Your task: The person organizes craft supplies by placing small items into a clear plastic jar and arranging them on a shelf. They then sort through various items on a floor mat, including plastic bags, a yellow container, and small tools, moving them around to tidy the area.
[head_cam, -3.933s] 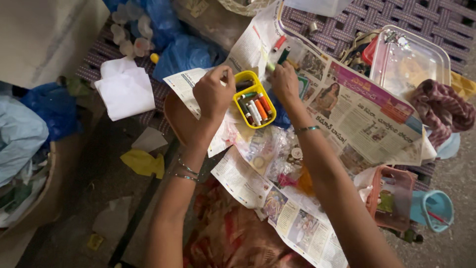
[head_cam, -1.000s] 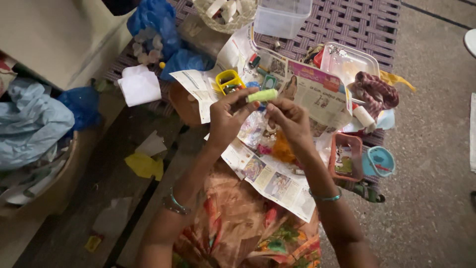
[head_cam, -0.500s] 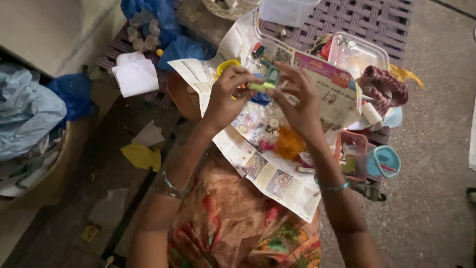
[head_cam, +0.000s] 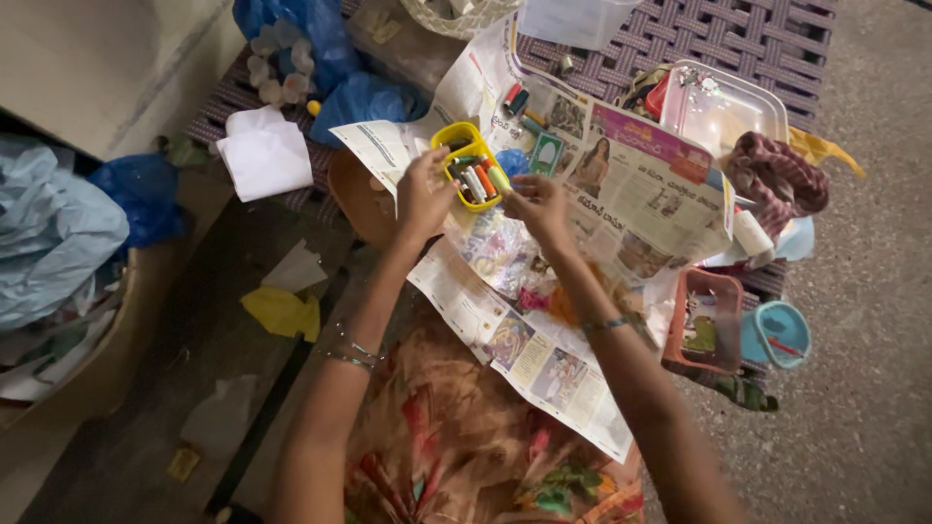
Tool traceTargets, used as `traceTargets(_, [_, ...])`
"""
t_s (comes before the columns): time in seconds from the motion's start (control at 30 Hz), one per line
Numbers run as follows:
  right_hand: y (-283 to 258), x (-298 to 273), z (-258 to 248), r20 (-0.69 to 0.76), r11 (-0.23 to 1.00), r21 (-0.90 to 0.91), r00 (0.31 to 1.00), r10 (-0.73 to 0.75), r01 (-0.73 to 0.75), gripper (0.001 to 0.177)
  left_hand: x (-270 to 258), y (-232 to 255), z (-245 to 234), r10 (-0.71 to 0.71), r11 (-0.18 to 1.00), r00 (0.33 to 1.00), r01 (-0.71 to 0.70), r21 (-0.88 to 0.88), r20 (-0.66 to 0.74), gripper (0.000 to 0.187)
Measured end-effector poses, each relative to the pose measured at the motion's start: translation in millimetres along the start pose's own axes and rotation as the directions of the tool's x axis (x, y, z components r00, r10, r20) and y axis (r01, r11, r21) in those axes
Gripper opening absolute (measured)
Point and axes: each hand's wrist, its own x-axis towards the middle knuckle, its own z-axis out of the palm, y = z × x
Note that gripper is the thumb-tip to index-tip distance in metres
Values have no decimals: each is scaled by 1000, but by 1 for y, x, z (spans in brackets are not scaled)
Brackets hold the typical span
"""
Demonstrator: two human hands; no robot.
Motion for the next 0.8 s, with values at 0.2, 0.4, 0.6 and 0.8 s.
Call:
traceTargets(0.2, [33, 23, 23, -67, 913, -341, 963, -259, 222, 21, -1, -50, 21, -35, 979, 999, 26, 202, 42, 55])
traceTargets(0.4, [17, 24, 33, 75, 770, -499, 905, -419, 398, 19, 6, -53, 30, 57, 951, 993, -85, 297, 101, 49])
traceTargets(0.6, [2, 54, 24, -46, 771, -572, 927, -372, 281, 21, 27, -34, 19, 152, 942, 987, -159, 297, 46, 34])
traceTargets(0.8, [3, 129, 6, 10, 666, -646, 877, -480, 372, 16, 66, -25, 20, 156, 953, 988, -154, 260, 16, 31])
